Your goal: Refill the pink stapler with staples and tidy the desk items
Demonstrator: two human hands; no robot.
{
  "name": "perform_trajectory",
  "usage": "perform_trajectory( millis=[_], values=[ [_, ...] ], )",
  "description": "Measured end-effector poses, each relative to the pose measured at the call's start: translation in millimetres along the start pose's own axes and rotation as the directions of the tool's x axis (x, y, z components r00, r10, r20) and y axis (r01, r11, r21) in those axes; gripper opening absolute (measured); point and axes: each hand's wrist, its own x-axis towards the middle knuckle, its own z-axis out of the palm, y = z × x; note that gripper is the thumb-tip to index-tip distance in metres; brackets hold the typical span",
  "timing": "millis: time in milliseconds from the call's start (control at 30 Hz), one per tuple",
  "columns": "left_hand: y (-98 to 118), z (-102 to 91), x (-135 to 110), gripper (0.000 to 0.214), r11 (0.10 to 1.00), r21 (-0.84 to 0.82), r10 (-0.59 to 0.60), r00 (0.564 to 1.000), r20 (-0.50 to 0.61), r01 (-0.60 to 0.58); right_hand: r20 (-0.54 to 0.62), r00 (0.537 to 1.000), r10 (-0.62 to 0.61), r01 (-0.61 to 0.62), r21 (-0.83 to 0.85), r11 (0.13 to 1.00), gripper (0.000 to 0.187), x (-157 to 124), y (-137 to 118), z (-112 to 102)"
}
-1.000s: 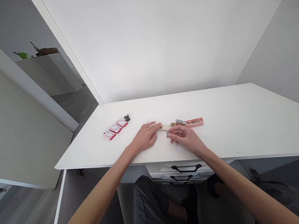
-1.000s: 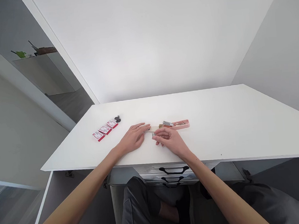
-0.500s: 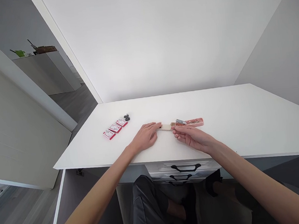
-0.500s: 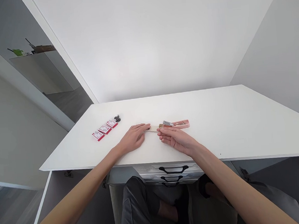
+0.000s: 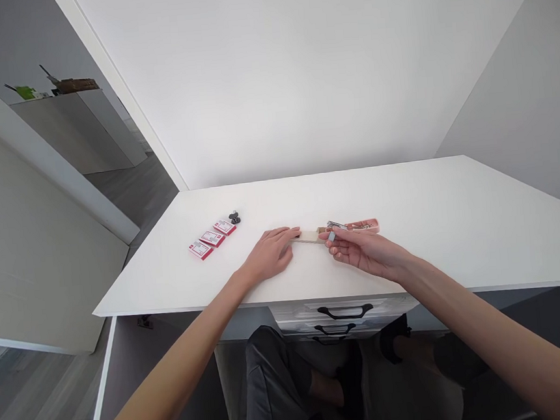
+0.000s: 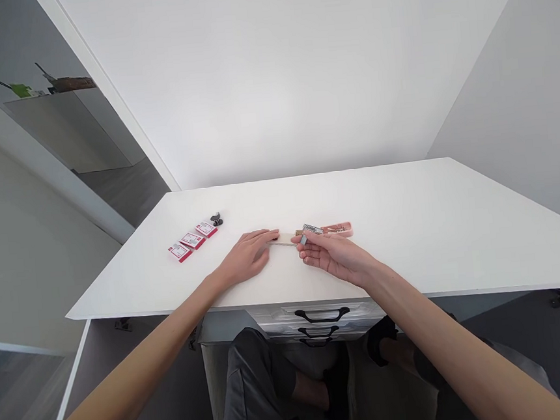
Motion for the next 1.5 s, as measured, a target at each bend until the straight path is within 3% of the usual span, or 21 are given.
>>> perform_trajectory(
  millis=[100, 167, 300, 433, 533, 667, 767, 967, 1500],
  values=[
    [0.6, -0.3, 0.3, 0.050, 1.000, 0.001, -0.003, 1.000, 0.003, 0.003, 0.018, 0.998, -0.067, 0.068, -0.087, 0.994, 0.029, -7.2, -5.0, 4.9],
    [0.6, -0.5, 0.0, 0.049, 1.000, 0.004, 0.000, 1.000, 0.007, 0.000, -0.021, 0.988, -0.156, 0.147, -0.234, 0.961, 0.039, -13.0, -12.0, 9.1],
    [-0.1, -0.4, -0.8, 0.050, 1.000, 0.001, 0.005, 1.000, 0.007, -0.005, -0.088, 0.918, -0.386, 0.248, -0.633, 0.733, 0.052, -20.2, -30.7, 12.2],
    [-0.6, -0.5, -0.8, 0.050, 1.000, -0.003, 0.005, 1.000, 0.007, -0.005, -0.013, 0.879, -0.477, 0.265, -0.817, 0.511, 0.055, -17.7, -46.2, 4.6],
    [0.2, -1.4, -0.7, 0.051, 1.000, -0.008, 0.006, 1.000, 0.013, -0.006, 0.082, 0.874, -0.479, 0.236, -0.933, 0.270, 0.047, -11.8, -54.2, -4.3],
    [1.6, -2.4, -0.8, 0.050, 1.000, -0.008, -0.005, 1.000, 0.016, 0.006, 0.234, 0.874, -0.426, 0.164, -0.967, -0.196, 0.039, -1.2, -63.0, -12.4],
    [2.0, -2.6, -0.9, 0.050, 1.000, -0.011, -0.018, 1.000, 0.020, 0.018, 0.226, 0.909, -0.350, 0.094, -0.929, -0.357, 0.039, 6.8, -67.8, -12.6],
    [1.9, -2.5, -1.0, 0.049, 1.000, -0.019, -0.020, 1.000, 0.023, 0.020, 0.231, 0.940, -0.250, 0.096, -0.885, -0.456, 0.039, 16.4, -71.8, -9.6],
    [2.1, -3.1, -0.3, 0.052, 0.999, -0.036, -0.013, 1.000, 0.021, 0.014, 0.274, 0.946, -0.172, 0.175, -0.881, -0.439, 0.041, 30.5, -68.0, -15.9]
  ],
)
